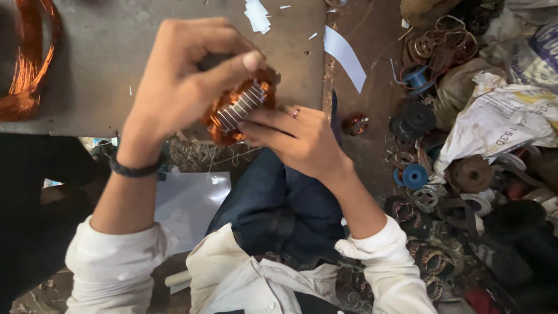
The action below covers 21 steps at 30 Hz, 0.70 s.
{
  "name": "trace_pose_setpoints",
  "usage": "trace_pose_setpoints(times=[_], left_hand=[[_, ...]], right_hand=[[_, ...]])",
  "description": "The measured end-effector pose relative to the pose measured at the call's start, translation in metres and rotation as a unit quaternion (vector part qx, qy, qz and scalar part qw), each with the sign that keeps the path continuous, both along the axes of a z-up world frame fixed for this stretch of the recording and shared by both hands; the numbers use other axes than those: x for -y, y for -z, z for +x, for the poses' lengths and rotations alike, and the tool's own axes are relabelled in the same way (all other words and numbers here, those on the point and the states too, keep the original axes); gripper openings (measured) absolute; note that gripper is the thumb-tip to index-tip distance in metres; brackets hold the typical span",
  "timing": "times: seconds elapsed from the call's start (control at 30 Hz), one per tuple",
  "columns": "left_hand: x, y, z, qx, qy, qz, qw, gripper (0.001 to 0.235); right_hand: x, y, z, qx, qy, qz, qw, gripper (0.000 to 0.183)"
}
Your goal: The person assembles a motor stator by winding copper wire coils and inserting insulation strips into the metal core slots. They use a wooden wedge to pack the wires and scissors to cut the white insulation material, handling the component on a workbench.
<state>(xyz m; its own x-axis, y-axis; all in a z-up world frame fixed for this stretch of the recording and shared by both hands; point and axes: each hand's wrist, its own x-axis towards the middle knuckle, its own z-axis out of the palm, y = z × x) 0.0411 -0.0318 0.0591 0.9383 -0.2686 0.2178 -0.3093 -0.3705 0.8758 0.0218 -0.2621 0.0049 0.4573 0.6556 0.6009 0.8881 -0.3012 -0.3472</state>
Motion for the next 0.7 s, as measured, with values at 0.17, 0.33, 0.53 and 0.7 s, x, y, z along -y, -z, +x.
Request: trace_pose_setpoints(times=[0.17, 0.33, 0.53, 0.7], left_hand=[[-0.009, 0.008, 0.007, 0.004, 0.031, -0.101, 0.994, 0.02], [-0.013, 0.014, 0.005, -0.029, 0.036, -0.164, 0.985, 0.021], [-0.009, 0.006, -0.002, -0.01, 0.008, -0.134, 0.991, 0.021], [-0.001, -0.002, -0.008, 0.044, 0.006, -0.109, 0.993, 0.019]], right_hand=[[-0.018, 0.01, -0.005, -0.003, 0.039, 0.059, 0.997, 0.026], [-0.029, 0.002, -0.022, -0.05, 0.095, 0.063, 0.992, 0.026], [-0.041, -0.006, -0.033, -0.22, 0.099, 0.156, 0.958, 0.028], [-0.042, -0.004, -0.033, -0.297, 0.091, 0.18, 0.933, 0.025]])
